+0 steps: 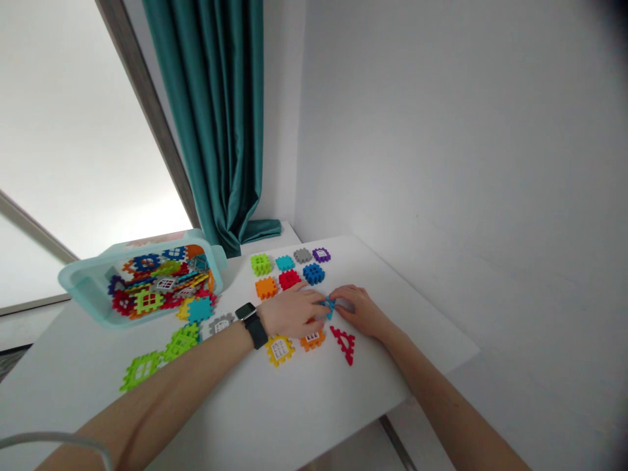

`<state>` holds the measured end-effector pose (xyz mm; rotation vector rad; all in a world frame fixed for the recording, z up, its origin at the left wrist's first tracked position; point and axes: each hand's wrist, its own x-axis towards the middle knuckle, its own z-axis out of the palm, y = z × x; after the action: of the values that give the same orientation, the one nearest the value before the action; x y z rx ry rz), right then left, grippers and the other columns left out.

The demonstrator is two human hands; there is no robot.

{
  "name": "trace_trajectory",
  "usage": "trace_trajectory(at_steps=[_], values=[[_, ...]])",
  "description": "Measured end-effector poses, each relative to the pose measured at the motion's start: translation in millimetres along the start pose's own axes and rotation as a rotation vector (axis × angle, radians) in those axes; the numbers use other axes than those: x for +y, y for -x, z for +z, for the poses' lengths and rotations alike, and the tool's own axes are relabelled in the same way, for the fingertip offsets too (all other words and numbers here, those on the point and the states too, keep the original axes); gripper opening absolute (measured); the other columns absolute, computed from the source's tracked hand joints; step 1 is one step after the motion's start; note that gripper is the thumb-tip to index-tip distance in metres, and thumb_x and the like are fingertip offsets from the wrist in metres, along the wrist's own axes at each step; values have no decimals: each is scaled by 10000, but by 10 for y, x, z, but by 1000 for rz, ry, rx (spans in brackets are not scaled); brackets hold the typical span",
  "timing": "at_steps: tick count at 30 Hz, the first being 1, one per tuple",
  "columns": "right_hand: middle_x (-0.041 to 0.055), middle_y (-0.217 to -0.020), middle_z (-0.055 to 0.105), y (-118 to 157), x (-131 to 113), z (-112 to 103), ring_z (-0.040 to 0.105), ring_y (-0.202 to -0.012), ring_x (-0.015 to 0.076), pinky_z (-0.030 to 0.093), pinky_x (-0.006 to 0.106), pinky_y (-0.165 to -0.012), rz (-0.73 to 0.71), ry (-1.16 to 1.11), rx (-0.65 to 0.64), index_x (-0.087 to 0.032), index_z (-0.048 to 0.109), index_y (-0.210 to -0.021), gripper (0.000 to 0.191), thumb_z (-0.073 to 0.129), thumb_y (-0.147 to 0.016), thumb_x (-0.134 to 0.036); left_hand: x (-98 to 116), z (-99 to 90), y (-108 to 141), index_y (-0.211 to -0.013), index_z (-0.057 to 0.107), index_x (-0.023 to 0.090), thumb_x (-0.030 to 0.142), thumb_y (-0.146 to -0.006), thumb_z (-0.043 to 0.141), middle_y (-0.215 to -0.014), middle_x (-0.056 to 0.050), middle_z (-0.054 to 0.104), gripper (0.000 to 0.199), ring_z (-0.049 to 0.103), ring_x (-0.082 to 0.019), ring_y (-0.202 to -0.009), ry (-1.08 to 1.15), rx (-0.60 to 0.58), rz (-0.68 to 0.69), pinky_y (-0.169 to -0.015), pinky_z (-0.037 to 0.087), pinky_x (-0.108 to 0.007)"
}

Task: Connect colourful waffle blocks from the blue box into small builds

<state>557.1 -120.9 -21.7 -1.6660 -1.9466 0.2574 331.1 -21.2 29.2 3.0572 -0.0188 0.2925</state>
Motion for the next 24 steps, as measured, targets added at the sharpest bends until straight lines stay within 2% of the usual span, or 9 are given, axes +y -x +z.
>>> trace_trajectory(at_steps=[5, 13, 19, 24], values=[[51, -1116, 737, 8, 2, 12, 635, -1105, 250, 428, 468, -1007, -1, 16, 6, -255, 701, -1049, 228, 571, -869, -207, -2, -48, 24, -1283, 586, 260, 431, -979, 478, -1333, -94, 609, 364, 561, -254, -1219, 51, -15, 3, -1138, 287, -473], [76, -1247, 695, 70, -11, 20, 612, -1178, 238, 467, 469, -1024, -106, 43, 101, -251, 674, -1168, 305, 531, -910, -175, 17, -96, 55, -1297, 575, 258, 451, -988, 465, -1301, -82, 626, 380, 562, -247, -1205, 33, 10, 10, -1131, 292, -446], [90, -1323, 651, 155, -224, -68, 583, -1213, 256, 476, 500, -1034, -191, 171, 128, -249, 644, -1254, 391, 508, -911, -119, 27, -162, 78, -1285, 578, 237, 409, -1001, 450, -1268, -89, 629, 356, 557, -241, -1195, 5, 24, 16, -1110, 317, -427], [91, -1349, 633, 173, -473, -91, 564, -1228, 279, 463, 524, -1041, -270, 275, 103, -264, 651, -1254, 423, 522, -891, -90, 11, -295, 232, -1234, 600, 234, 391, -1015, 418, -1275, -97, 624, 326, 554, -249, -1202, -1, 38, -9, -1088, 351, -420]])
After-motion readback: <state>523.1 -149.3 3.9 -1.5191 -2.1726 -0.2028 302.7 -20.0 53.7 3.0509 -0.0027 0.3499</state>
